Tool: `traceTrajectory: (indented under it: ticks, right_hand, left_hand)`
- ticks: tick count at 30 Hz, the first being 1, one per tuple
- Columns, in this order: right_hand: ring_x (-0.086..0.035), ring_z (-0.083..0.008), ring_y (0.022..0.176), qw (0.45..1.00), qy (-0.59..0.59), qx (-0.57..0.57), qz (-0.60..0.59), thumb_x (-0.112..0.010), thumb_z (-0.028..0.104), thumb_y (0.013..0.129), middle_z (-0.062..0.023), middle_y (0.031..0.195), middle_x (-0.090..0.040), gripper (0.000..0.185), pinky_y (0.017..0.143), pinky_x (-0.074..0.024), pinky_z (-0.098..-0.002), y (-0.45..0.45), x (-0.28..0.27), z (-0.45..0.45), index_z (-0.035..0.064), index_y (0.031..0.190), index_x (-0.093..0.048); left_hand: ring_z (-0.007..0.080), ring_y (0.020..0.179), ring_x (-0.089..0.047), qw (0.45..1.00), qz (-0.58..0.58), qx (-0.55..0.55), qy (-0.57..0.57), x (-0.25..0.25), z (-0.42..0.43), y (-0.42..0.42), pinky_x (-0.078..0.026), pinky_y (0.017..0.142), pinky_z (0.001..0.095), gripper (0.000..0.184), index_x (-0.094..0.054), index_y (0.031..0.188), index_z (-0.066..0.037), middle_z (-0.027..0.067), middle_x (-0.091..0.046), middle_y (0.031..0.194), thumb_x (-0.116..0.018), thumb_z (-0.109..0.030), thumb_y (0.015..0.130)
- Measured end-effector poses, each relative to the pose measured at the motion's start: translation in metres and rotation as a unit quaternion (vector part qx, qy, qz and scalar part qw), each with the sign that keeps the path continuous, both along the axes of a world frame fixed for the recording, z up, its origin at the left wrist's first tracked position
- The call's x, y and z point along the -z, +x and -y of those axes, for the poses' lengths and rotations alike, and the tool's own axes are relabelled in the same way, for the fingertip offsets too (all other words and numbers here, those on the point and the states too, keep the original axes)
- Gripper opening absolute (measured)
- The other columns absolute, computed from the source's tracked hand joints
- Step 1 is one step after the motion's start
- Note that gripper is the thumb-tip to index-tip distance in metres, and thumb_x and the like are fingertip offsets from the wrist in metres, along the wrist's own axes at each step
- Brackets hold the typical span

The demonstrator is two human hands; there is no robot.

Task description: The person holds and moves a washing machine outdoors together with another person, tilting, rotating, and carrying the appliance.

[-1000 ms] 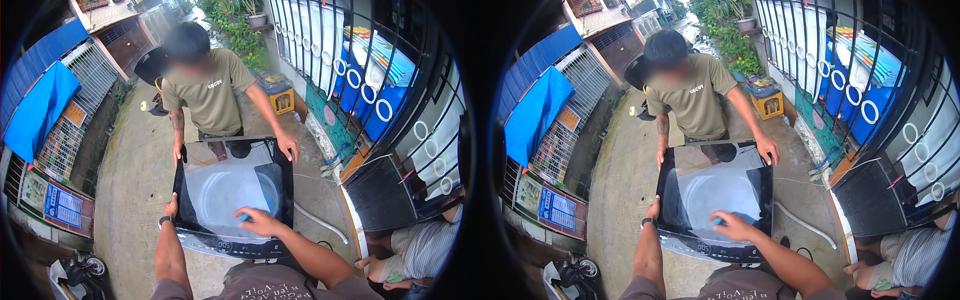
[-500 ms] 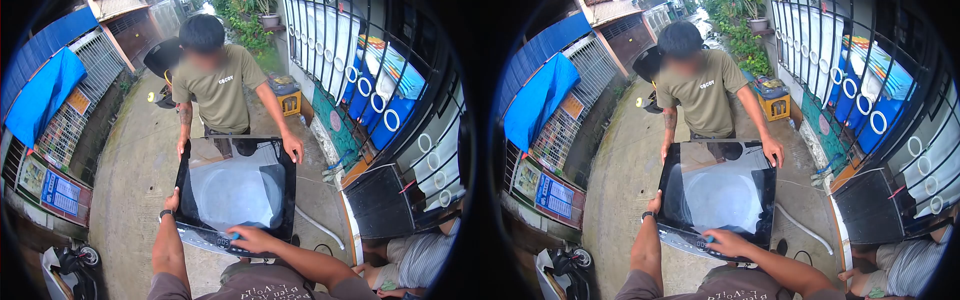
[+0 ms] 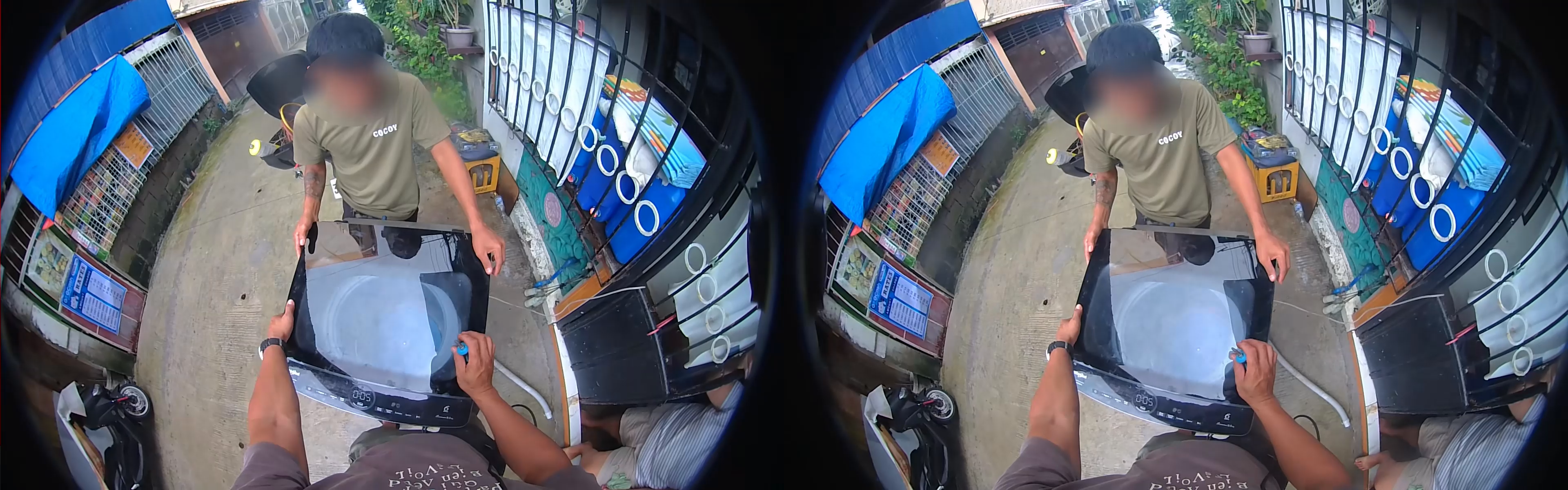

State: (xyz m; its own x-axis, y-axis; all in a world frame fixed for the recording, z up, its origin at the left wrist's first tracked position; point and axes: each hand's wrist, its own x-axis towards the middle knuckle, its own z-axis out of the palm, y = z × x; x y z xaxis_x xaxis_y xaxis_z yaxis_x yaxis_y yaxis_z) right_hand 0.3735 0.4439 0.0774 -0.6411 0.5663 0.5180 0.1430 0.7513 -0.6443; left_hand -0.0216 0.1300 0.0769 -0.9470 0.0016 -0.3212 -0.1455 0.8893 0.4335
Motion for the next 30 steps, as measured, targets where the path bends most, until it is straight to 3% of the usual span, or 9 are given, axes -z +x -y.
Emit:
traceTrajectory:
  ticks: [7, 30]
  right_hand:
    - [-0.058, -0.0355, 0.107, 1.0, 0.007, 0.005, -0.001, -0.073, 0.014, 0.085, -0.0133, 0.115, -0.063, 0.035, 0.094, -0.042, -0.0475, 0.0, -0.001, 0.002, 0.0067, 0.117, -0.06]
    - [-0.057, -0.0359, 0.107, 1.0, 0.001, 0.0, -0.007, -0.073, 0.014, 0.087, -0.0145, 0.115, -0.062, 0.036, 0.096, -0.0421, -0.0468, -0.004, 0.005, 0.003, 0.0054, 0.119, -0.059]
  left_hand:
    - [0.0419, 0.137, -0.05, 1.0, 0.007, -0.006, -0.015, -0.017, -0.004, 0.011, -0.037, 0.116, 0.0452, 0.1, -0.064, 0.131, 0.004, 0.0317, -0.057, 0.138, -0.035, -0.082, 0.089]
    - [0.0428, 0.135, -0.052, 1.0, 0.011, -0.011, 0.007, -0.003, 0.003, 0.0, -0.038, 0.114, 0.0456, 0.1, -0.064, 0.129, 0.006, 0.0327, -0.058, 0.135, -0.036, -0.082, 0.089]
